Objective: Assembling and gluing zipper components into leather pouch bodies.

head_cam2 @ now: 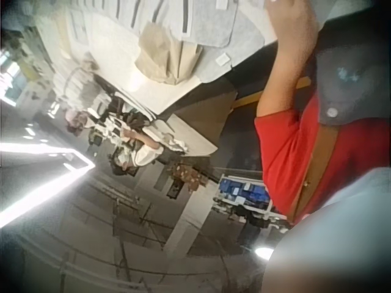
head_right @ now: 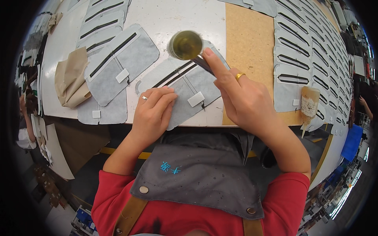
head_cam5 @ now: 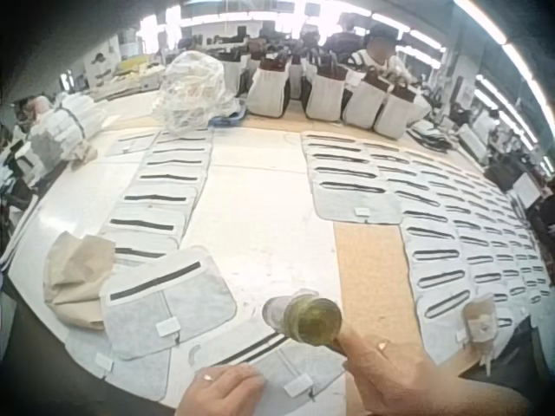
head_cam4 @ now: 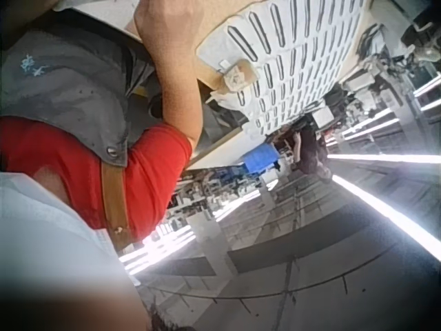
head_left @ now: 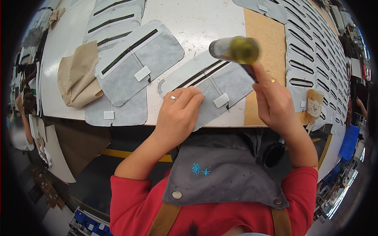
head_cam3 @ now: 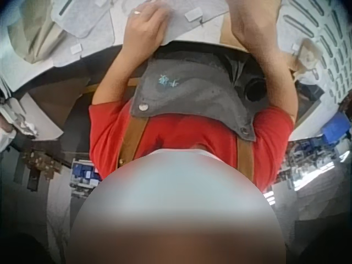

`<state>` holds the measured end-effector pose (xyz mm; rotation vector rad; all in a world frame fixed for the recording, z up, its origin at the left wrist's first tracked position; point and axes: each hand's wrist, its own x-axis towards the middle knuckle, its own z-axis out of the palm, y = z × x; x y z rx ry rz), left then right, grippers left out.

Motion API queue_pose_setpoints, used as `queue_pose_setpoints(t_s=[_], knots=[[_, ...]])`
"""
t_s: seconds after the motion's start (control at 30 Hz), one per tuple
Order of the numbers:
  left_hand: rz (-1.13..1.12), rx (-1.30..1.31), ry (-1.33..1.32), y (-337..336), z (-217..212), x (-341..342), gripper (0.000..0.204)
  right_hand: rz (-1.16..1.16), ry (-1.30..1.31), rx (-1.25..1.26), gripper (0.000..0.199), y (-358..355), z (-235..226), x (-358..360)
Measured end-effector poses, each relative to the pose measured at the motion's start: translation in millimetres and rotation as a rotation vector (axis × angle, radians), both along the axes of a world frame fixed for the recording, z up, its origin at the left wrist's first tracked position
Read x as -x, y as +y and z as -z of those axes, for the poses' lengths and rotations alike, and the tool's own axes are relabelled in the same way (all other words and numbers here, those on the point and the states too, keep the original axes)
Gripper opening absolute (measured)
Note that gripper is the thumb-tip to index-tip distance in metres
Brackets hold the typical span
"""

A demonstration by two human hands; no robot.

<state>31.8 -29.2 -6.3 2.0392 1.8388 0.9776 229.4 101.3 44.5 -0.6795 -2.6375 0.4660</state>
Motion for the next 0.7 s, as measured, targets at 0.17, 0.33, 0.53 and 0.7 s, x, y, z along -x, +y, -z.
queue_pose_setpoints(t_s=[0.17, 0.33, 0.53, 0.7], knots=[[0.02, 0.167, -0.143, 26, -13, 21, 0.016, 0.019, -0.467, 0.159, 0.059, -18, 6, -4], [-0.122, 0.143, 0.003, 67, -12, 35, 0.025, 0.296, -0.144, 0.049, 0.047, 15, 17, -12], [-0.197, 0.263, -0.467, 63, -16, 42, 0.018, 0.437, 0.206, -0.222, 0.029, 34, 9, -43], [-0.171, 0.638, -1.099, 17, -21, -6, 0.019, 0.415, 0.26, 0.015, 0.025, 24, 22, -47]])
